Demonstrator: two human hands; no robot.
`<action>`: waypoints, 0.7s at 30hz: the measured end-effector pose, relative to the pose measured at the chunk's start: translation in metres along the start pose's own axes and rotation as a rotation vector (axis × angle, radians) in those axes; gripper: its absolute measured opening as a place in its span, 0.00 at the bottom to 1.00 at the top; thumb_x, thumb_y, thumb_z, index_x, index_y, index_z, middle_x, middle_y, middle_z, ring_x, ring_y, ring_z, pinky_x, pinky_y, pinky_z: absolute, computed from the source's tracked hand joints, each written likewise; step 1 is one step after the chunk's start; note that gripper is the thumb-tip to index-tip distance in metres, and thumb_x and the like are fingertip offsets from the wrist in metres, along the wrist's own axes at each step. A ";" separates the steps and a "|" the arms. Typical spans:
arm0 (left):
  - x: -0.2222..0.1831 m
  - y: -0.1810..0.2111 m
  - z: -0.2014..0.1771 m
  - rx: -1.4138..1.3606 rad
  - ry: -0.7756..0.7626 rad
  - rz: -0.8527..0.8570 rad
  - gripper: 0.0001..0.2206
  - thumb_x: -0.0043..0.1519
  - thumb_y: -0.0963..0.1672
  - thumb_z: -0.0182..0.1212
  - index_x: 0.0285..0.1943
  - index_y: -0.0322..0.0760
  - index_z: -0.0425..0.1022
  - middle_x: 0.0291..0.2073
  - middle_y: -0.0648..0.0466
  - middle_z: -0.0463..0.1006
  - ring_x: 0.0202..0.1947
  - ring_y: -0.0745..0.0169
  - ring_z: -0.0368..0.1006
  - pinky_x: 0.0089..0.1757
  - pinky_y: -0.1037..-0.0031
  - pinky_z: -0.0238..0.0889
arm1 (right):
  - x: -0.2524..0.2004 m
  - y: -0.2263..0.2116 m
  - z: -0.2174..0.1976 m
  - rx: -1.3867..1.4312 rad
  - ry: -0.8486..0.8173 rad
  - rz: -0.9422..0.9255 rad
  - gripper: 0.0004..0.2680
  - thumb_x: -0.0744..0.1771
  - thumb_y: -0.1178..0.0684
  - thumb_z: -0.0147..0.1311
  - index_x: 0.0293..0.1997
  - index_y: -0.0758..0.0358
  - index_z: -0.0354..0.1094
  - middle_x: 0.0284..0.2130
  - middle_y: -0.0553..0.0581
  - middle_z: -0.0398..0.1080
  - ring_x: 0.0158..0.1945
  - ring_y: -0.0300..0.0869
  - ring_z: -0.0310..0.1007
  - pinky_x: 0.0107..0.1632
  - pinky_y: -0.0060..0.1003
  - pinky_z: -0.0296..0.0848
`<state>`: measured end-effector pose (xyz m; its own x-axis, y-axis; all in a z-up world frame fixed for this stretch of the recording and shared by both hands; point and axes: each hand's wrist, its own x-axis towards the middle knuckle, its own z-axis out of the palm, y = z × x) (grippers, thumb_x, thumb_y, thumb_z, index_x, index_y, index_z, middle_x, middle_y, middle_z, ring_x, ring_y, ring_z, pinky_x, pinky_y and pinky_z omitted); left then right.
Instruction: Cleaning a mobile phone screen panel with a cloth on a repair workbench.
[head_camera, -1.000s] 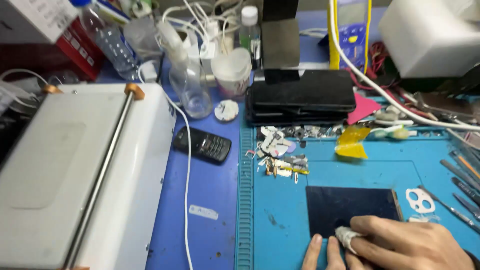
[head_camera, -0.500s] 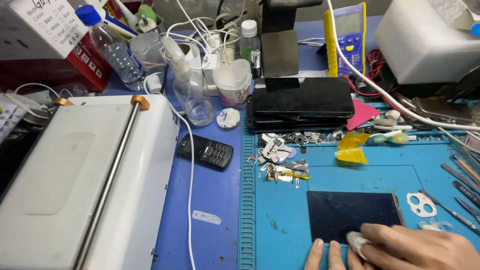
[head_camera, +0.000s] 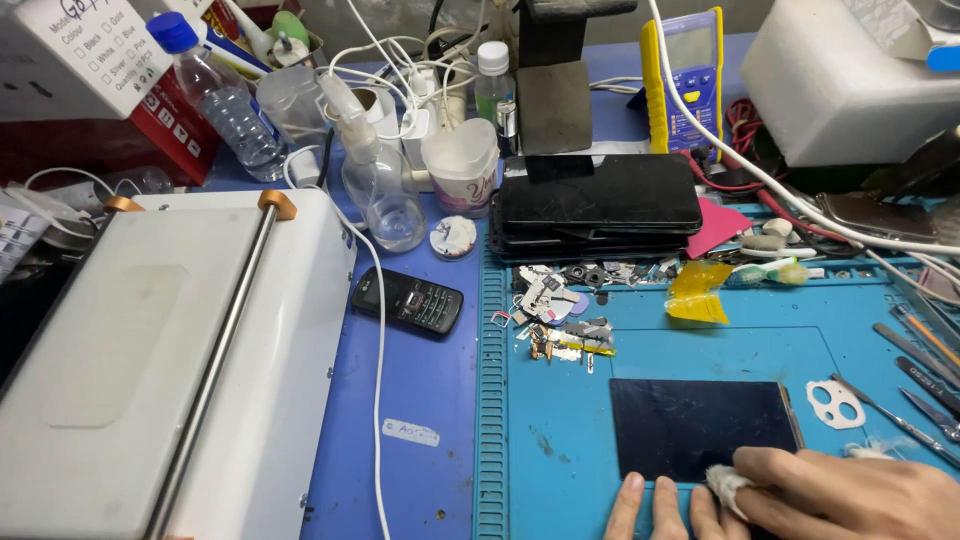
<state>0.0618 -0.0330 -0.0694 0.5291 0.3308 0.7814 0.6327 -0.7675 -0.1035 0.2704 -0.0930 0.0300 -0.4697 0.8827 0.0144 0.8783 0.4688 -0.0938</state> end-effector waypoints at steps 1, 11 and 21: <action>0.001 -0.002 -0.005 0.002 -0.002 -0.003 0.09 0.72 0.48 0.64 0.55 0.52 0.69 0.46 0.66 0.71 0.49 0.72 0.76 0.52 0.68 0.76 | 0.013 -0.010 -0.004 0.002 -0.002 -0.003 0.15 0.63 0.57 0.55 0.53 0.46 0.78 0.56 0.50 0.73 0.49 0.43 0.83 0.47 0.41 0.85; 0.014 -0.022 -0.032 -0.148 -0.129 0.095 0.14 0.69 0.43 0.68 0.61 0.49 0.74 0.50 0.61 0.72 0.53 0.63 0.75 0.57 0.61 0.73 | 0.028 -0.026 -0.014 -0.082 0.127 0.081 0.13 0.62 0.53 0.57 0.50 0.49 0.78 0.53 0.52 0.74 0.41 0.41 0.84 0.39 0.37 0.87; 0.027 -0.028 -0.043 -0.143 -0.103 0.092 0.12 0.68 0.42 0.67 0.59 0.47 0.77 0.47 0.59 0.74 0.50 0.63 0.76 0.56 0.63 0.75 | 0.040 -0.036 -0.018 -0.121 0.175 0.150 0.12 0.63 0.53 0.56 0.51 0.53 0.77 0.51 0.56 0.74 0.32 0.36 0.83 0.27 0.30 0.83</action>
<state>0.0342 -0.0254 -0.0189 0.6404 0.3047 0.7051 0.4965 -0.8646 -0.0773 0.2218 -0.0735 0.0522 -0.3197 0.9298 0.1822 0.9463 0.3231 0.0112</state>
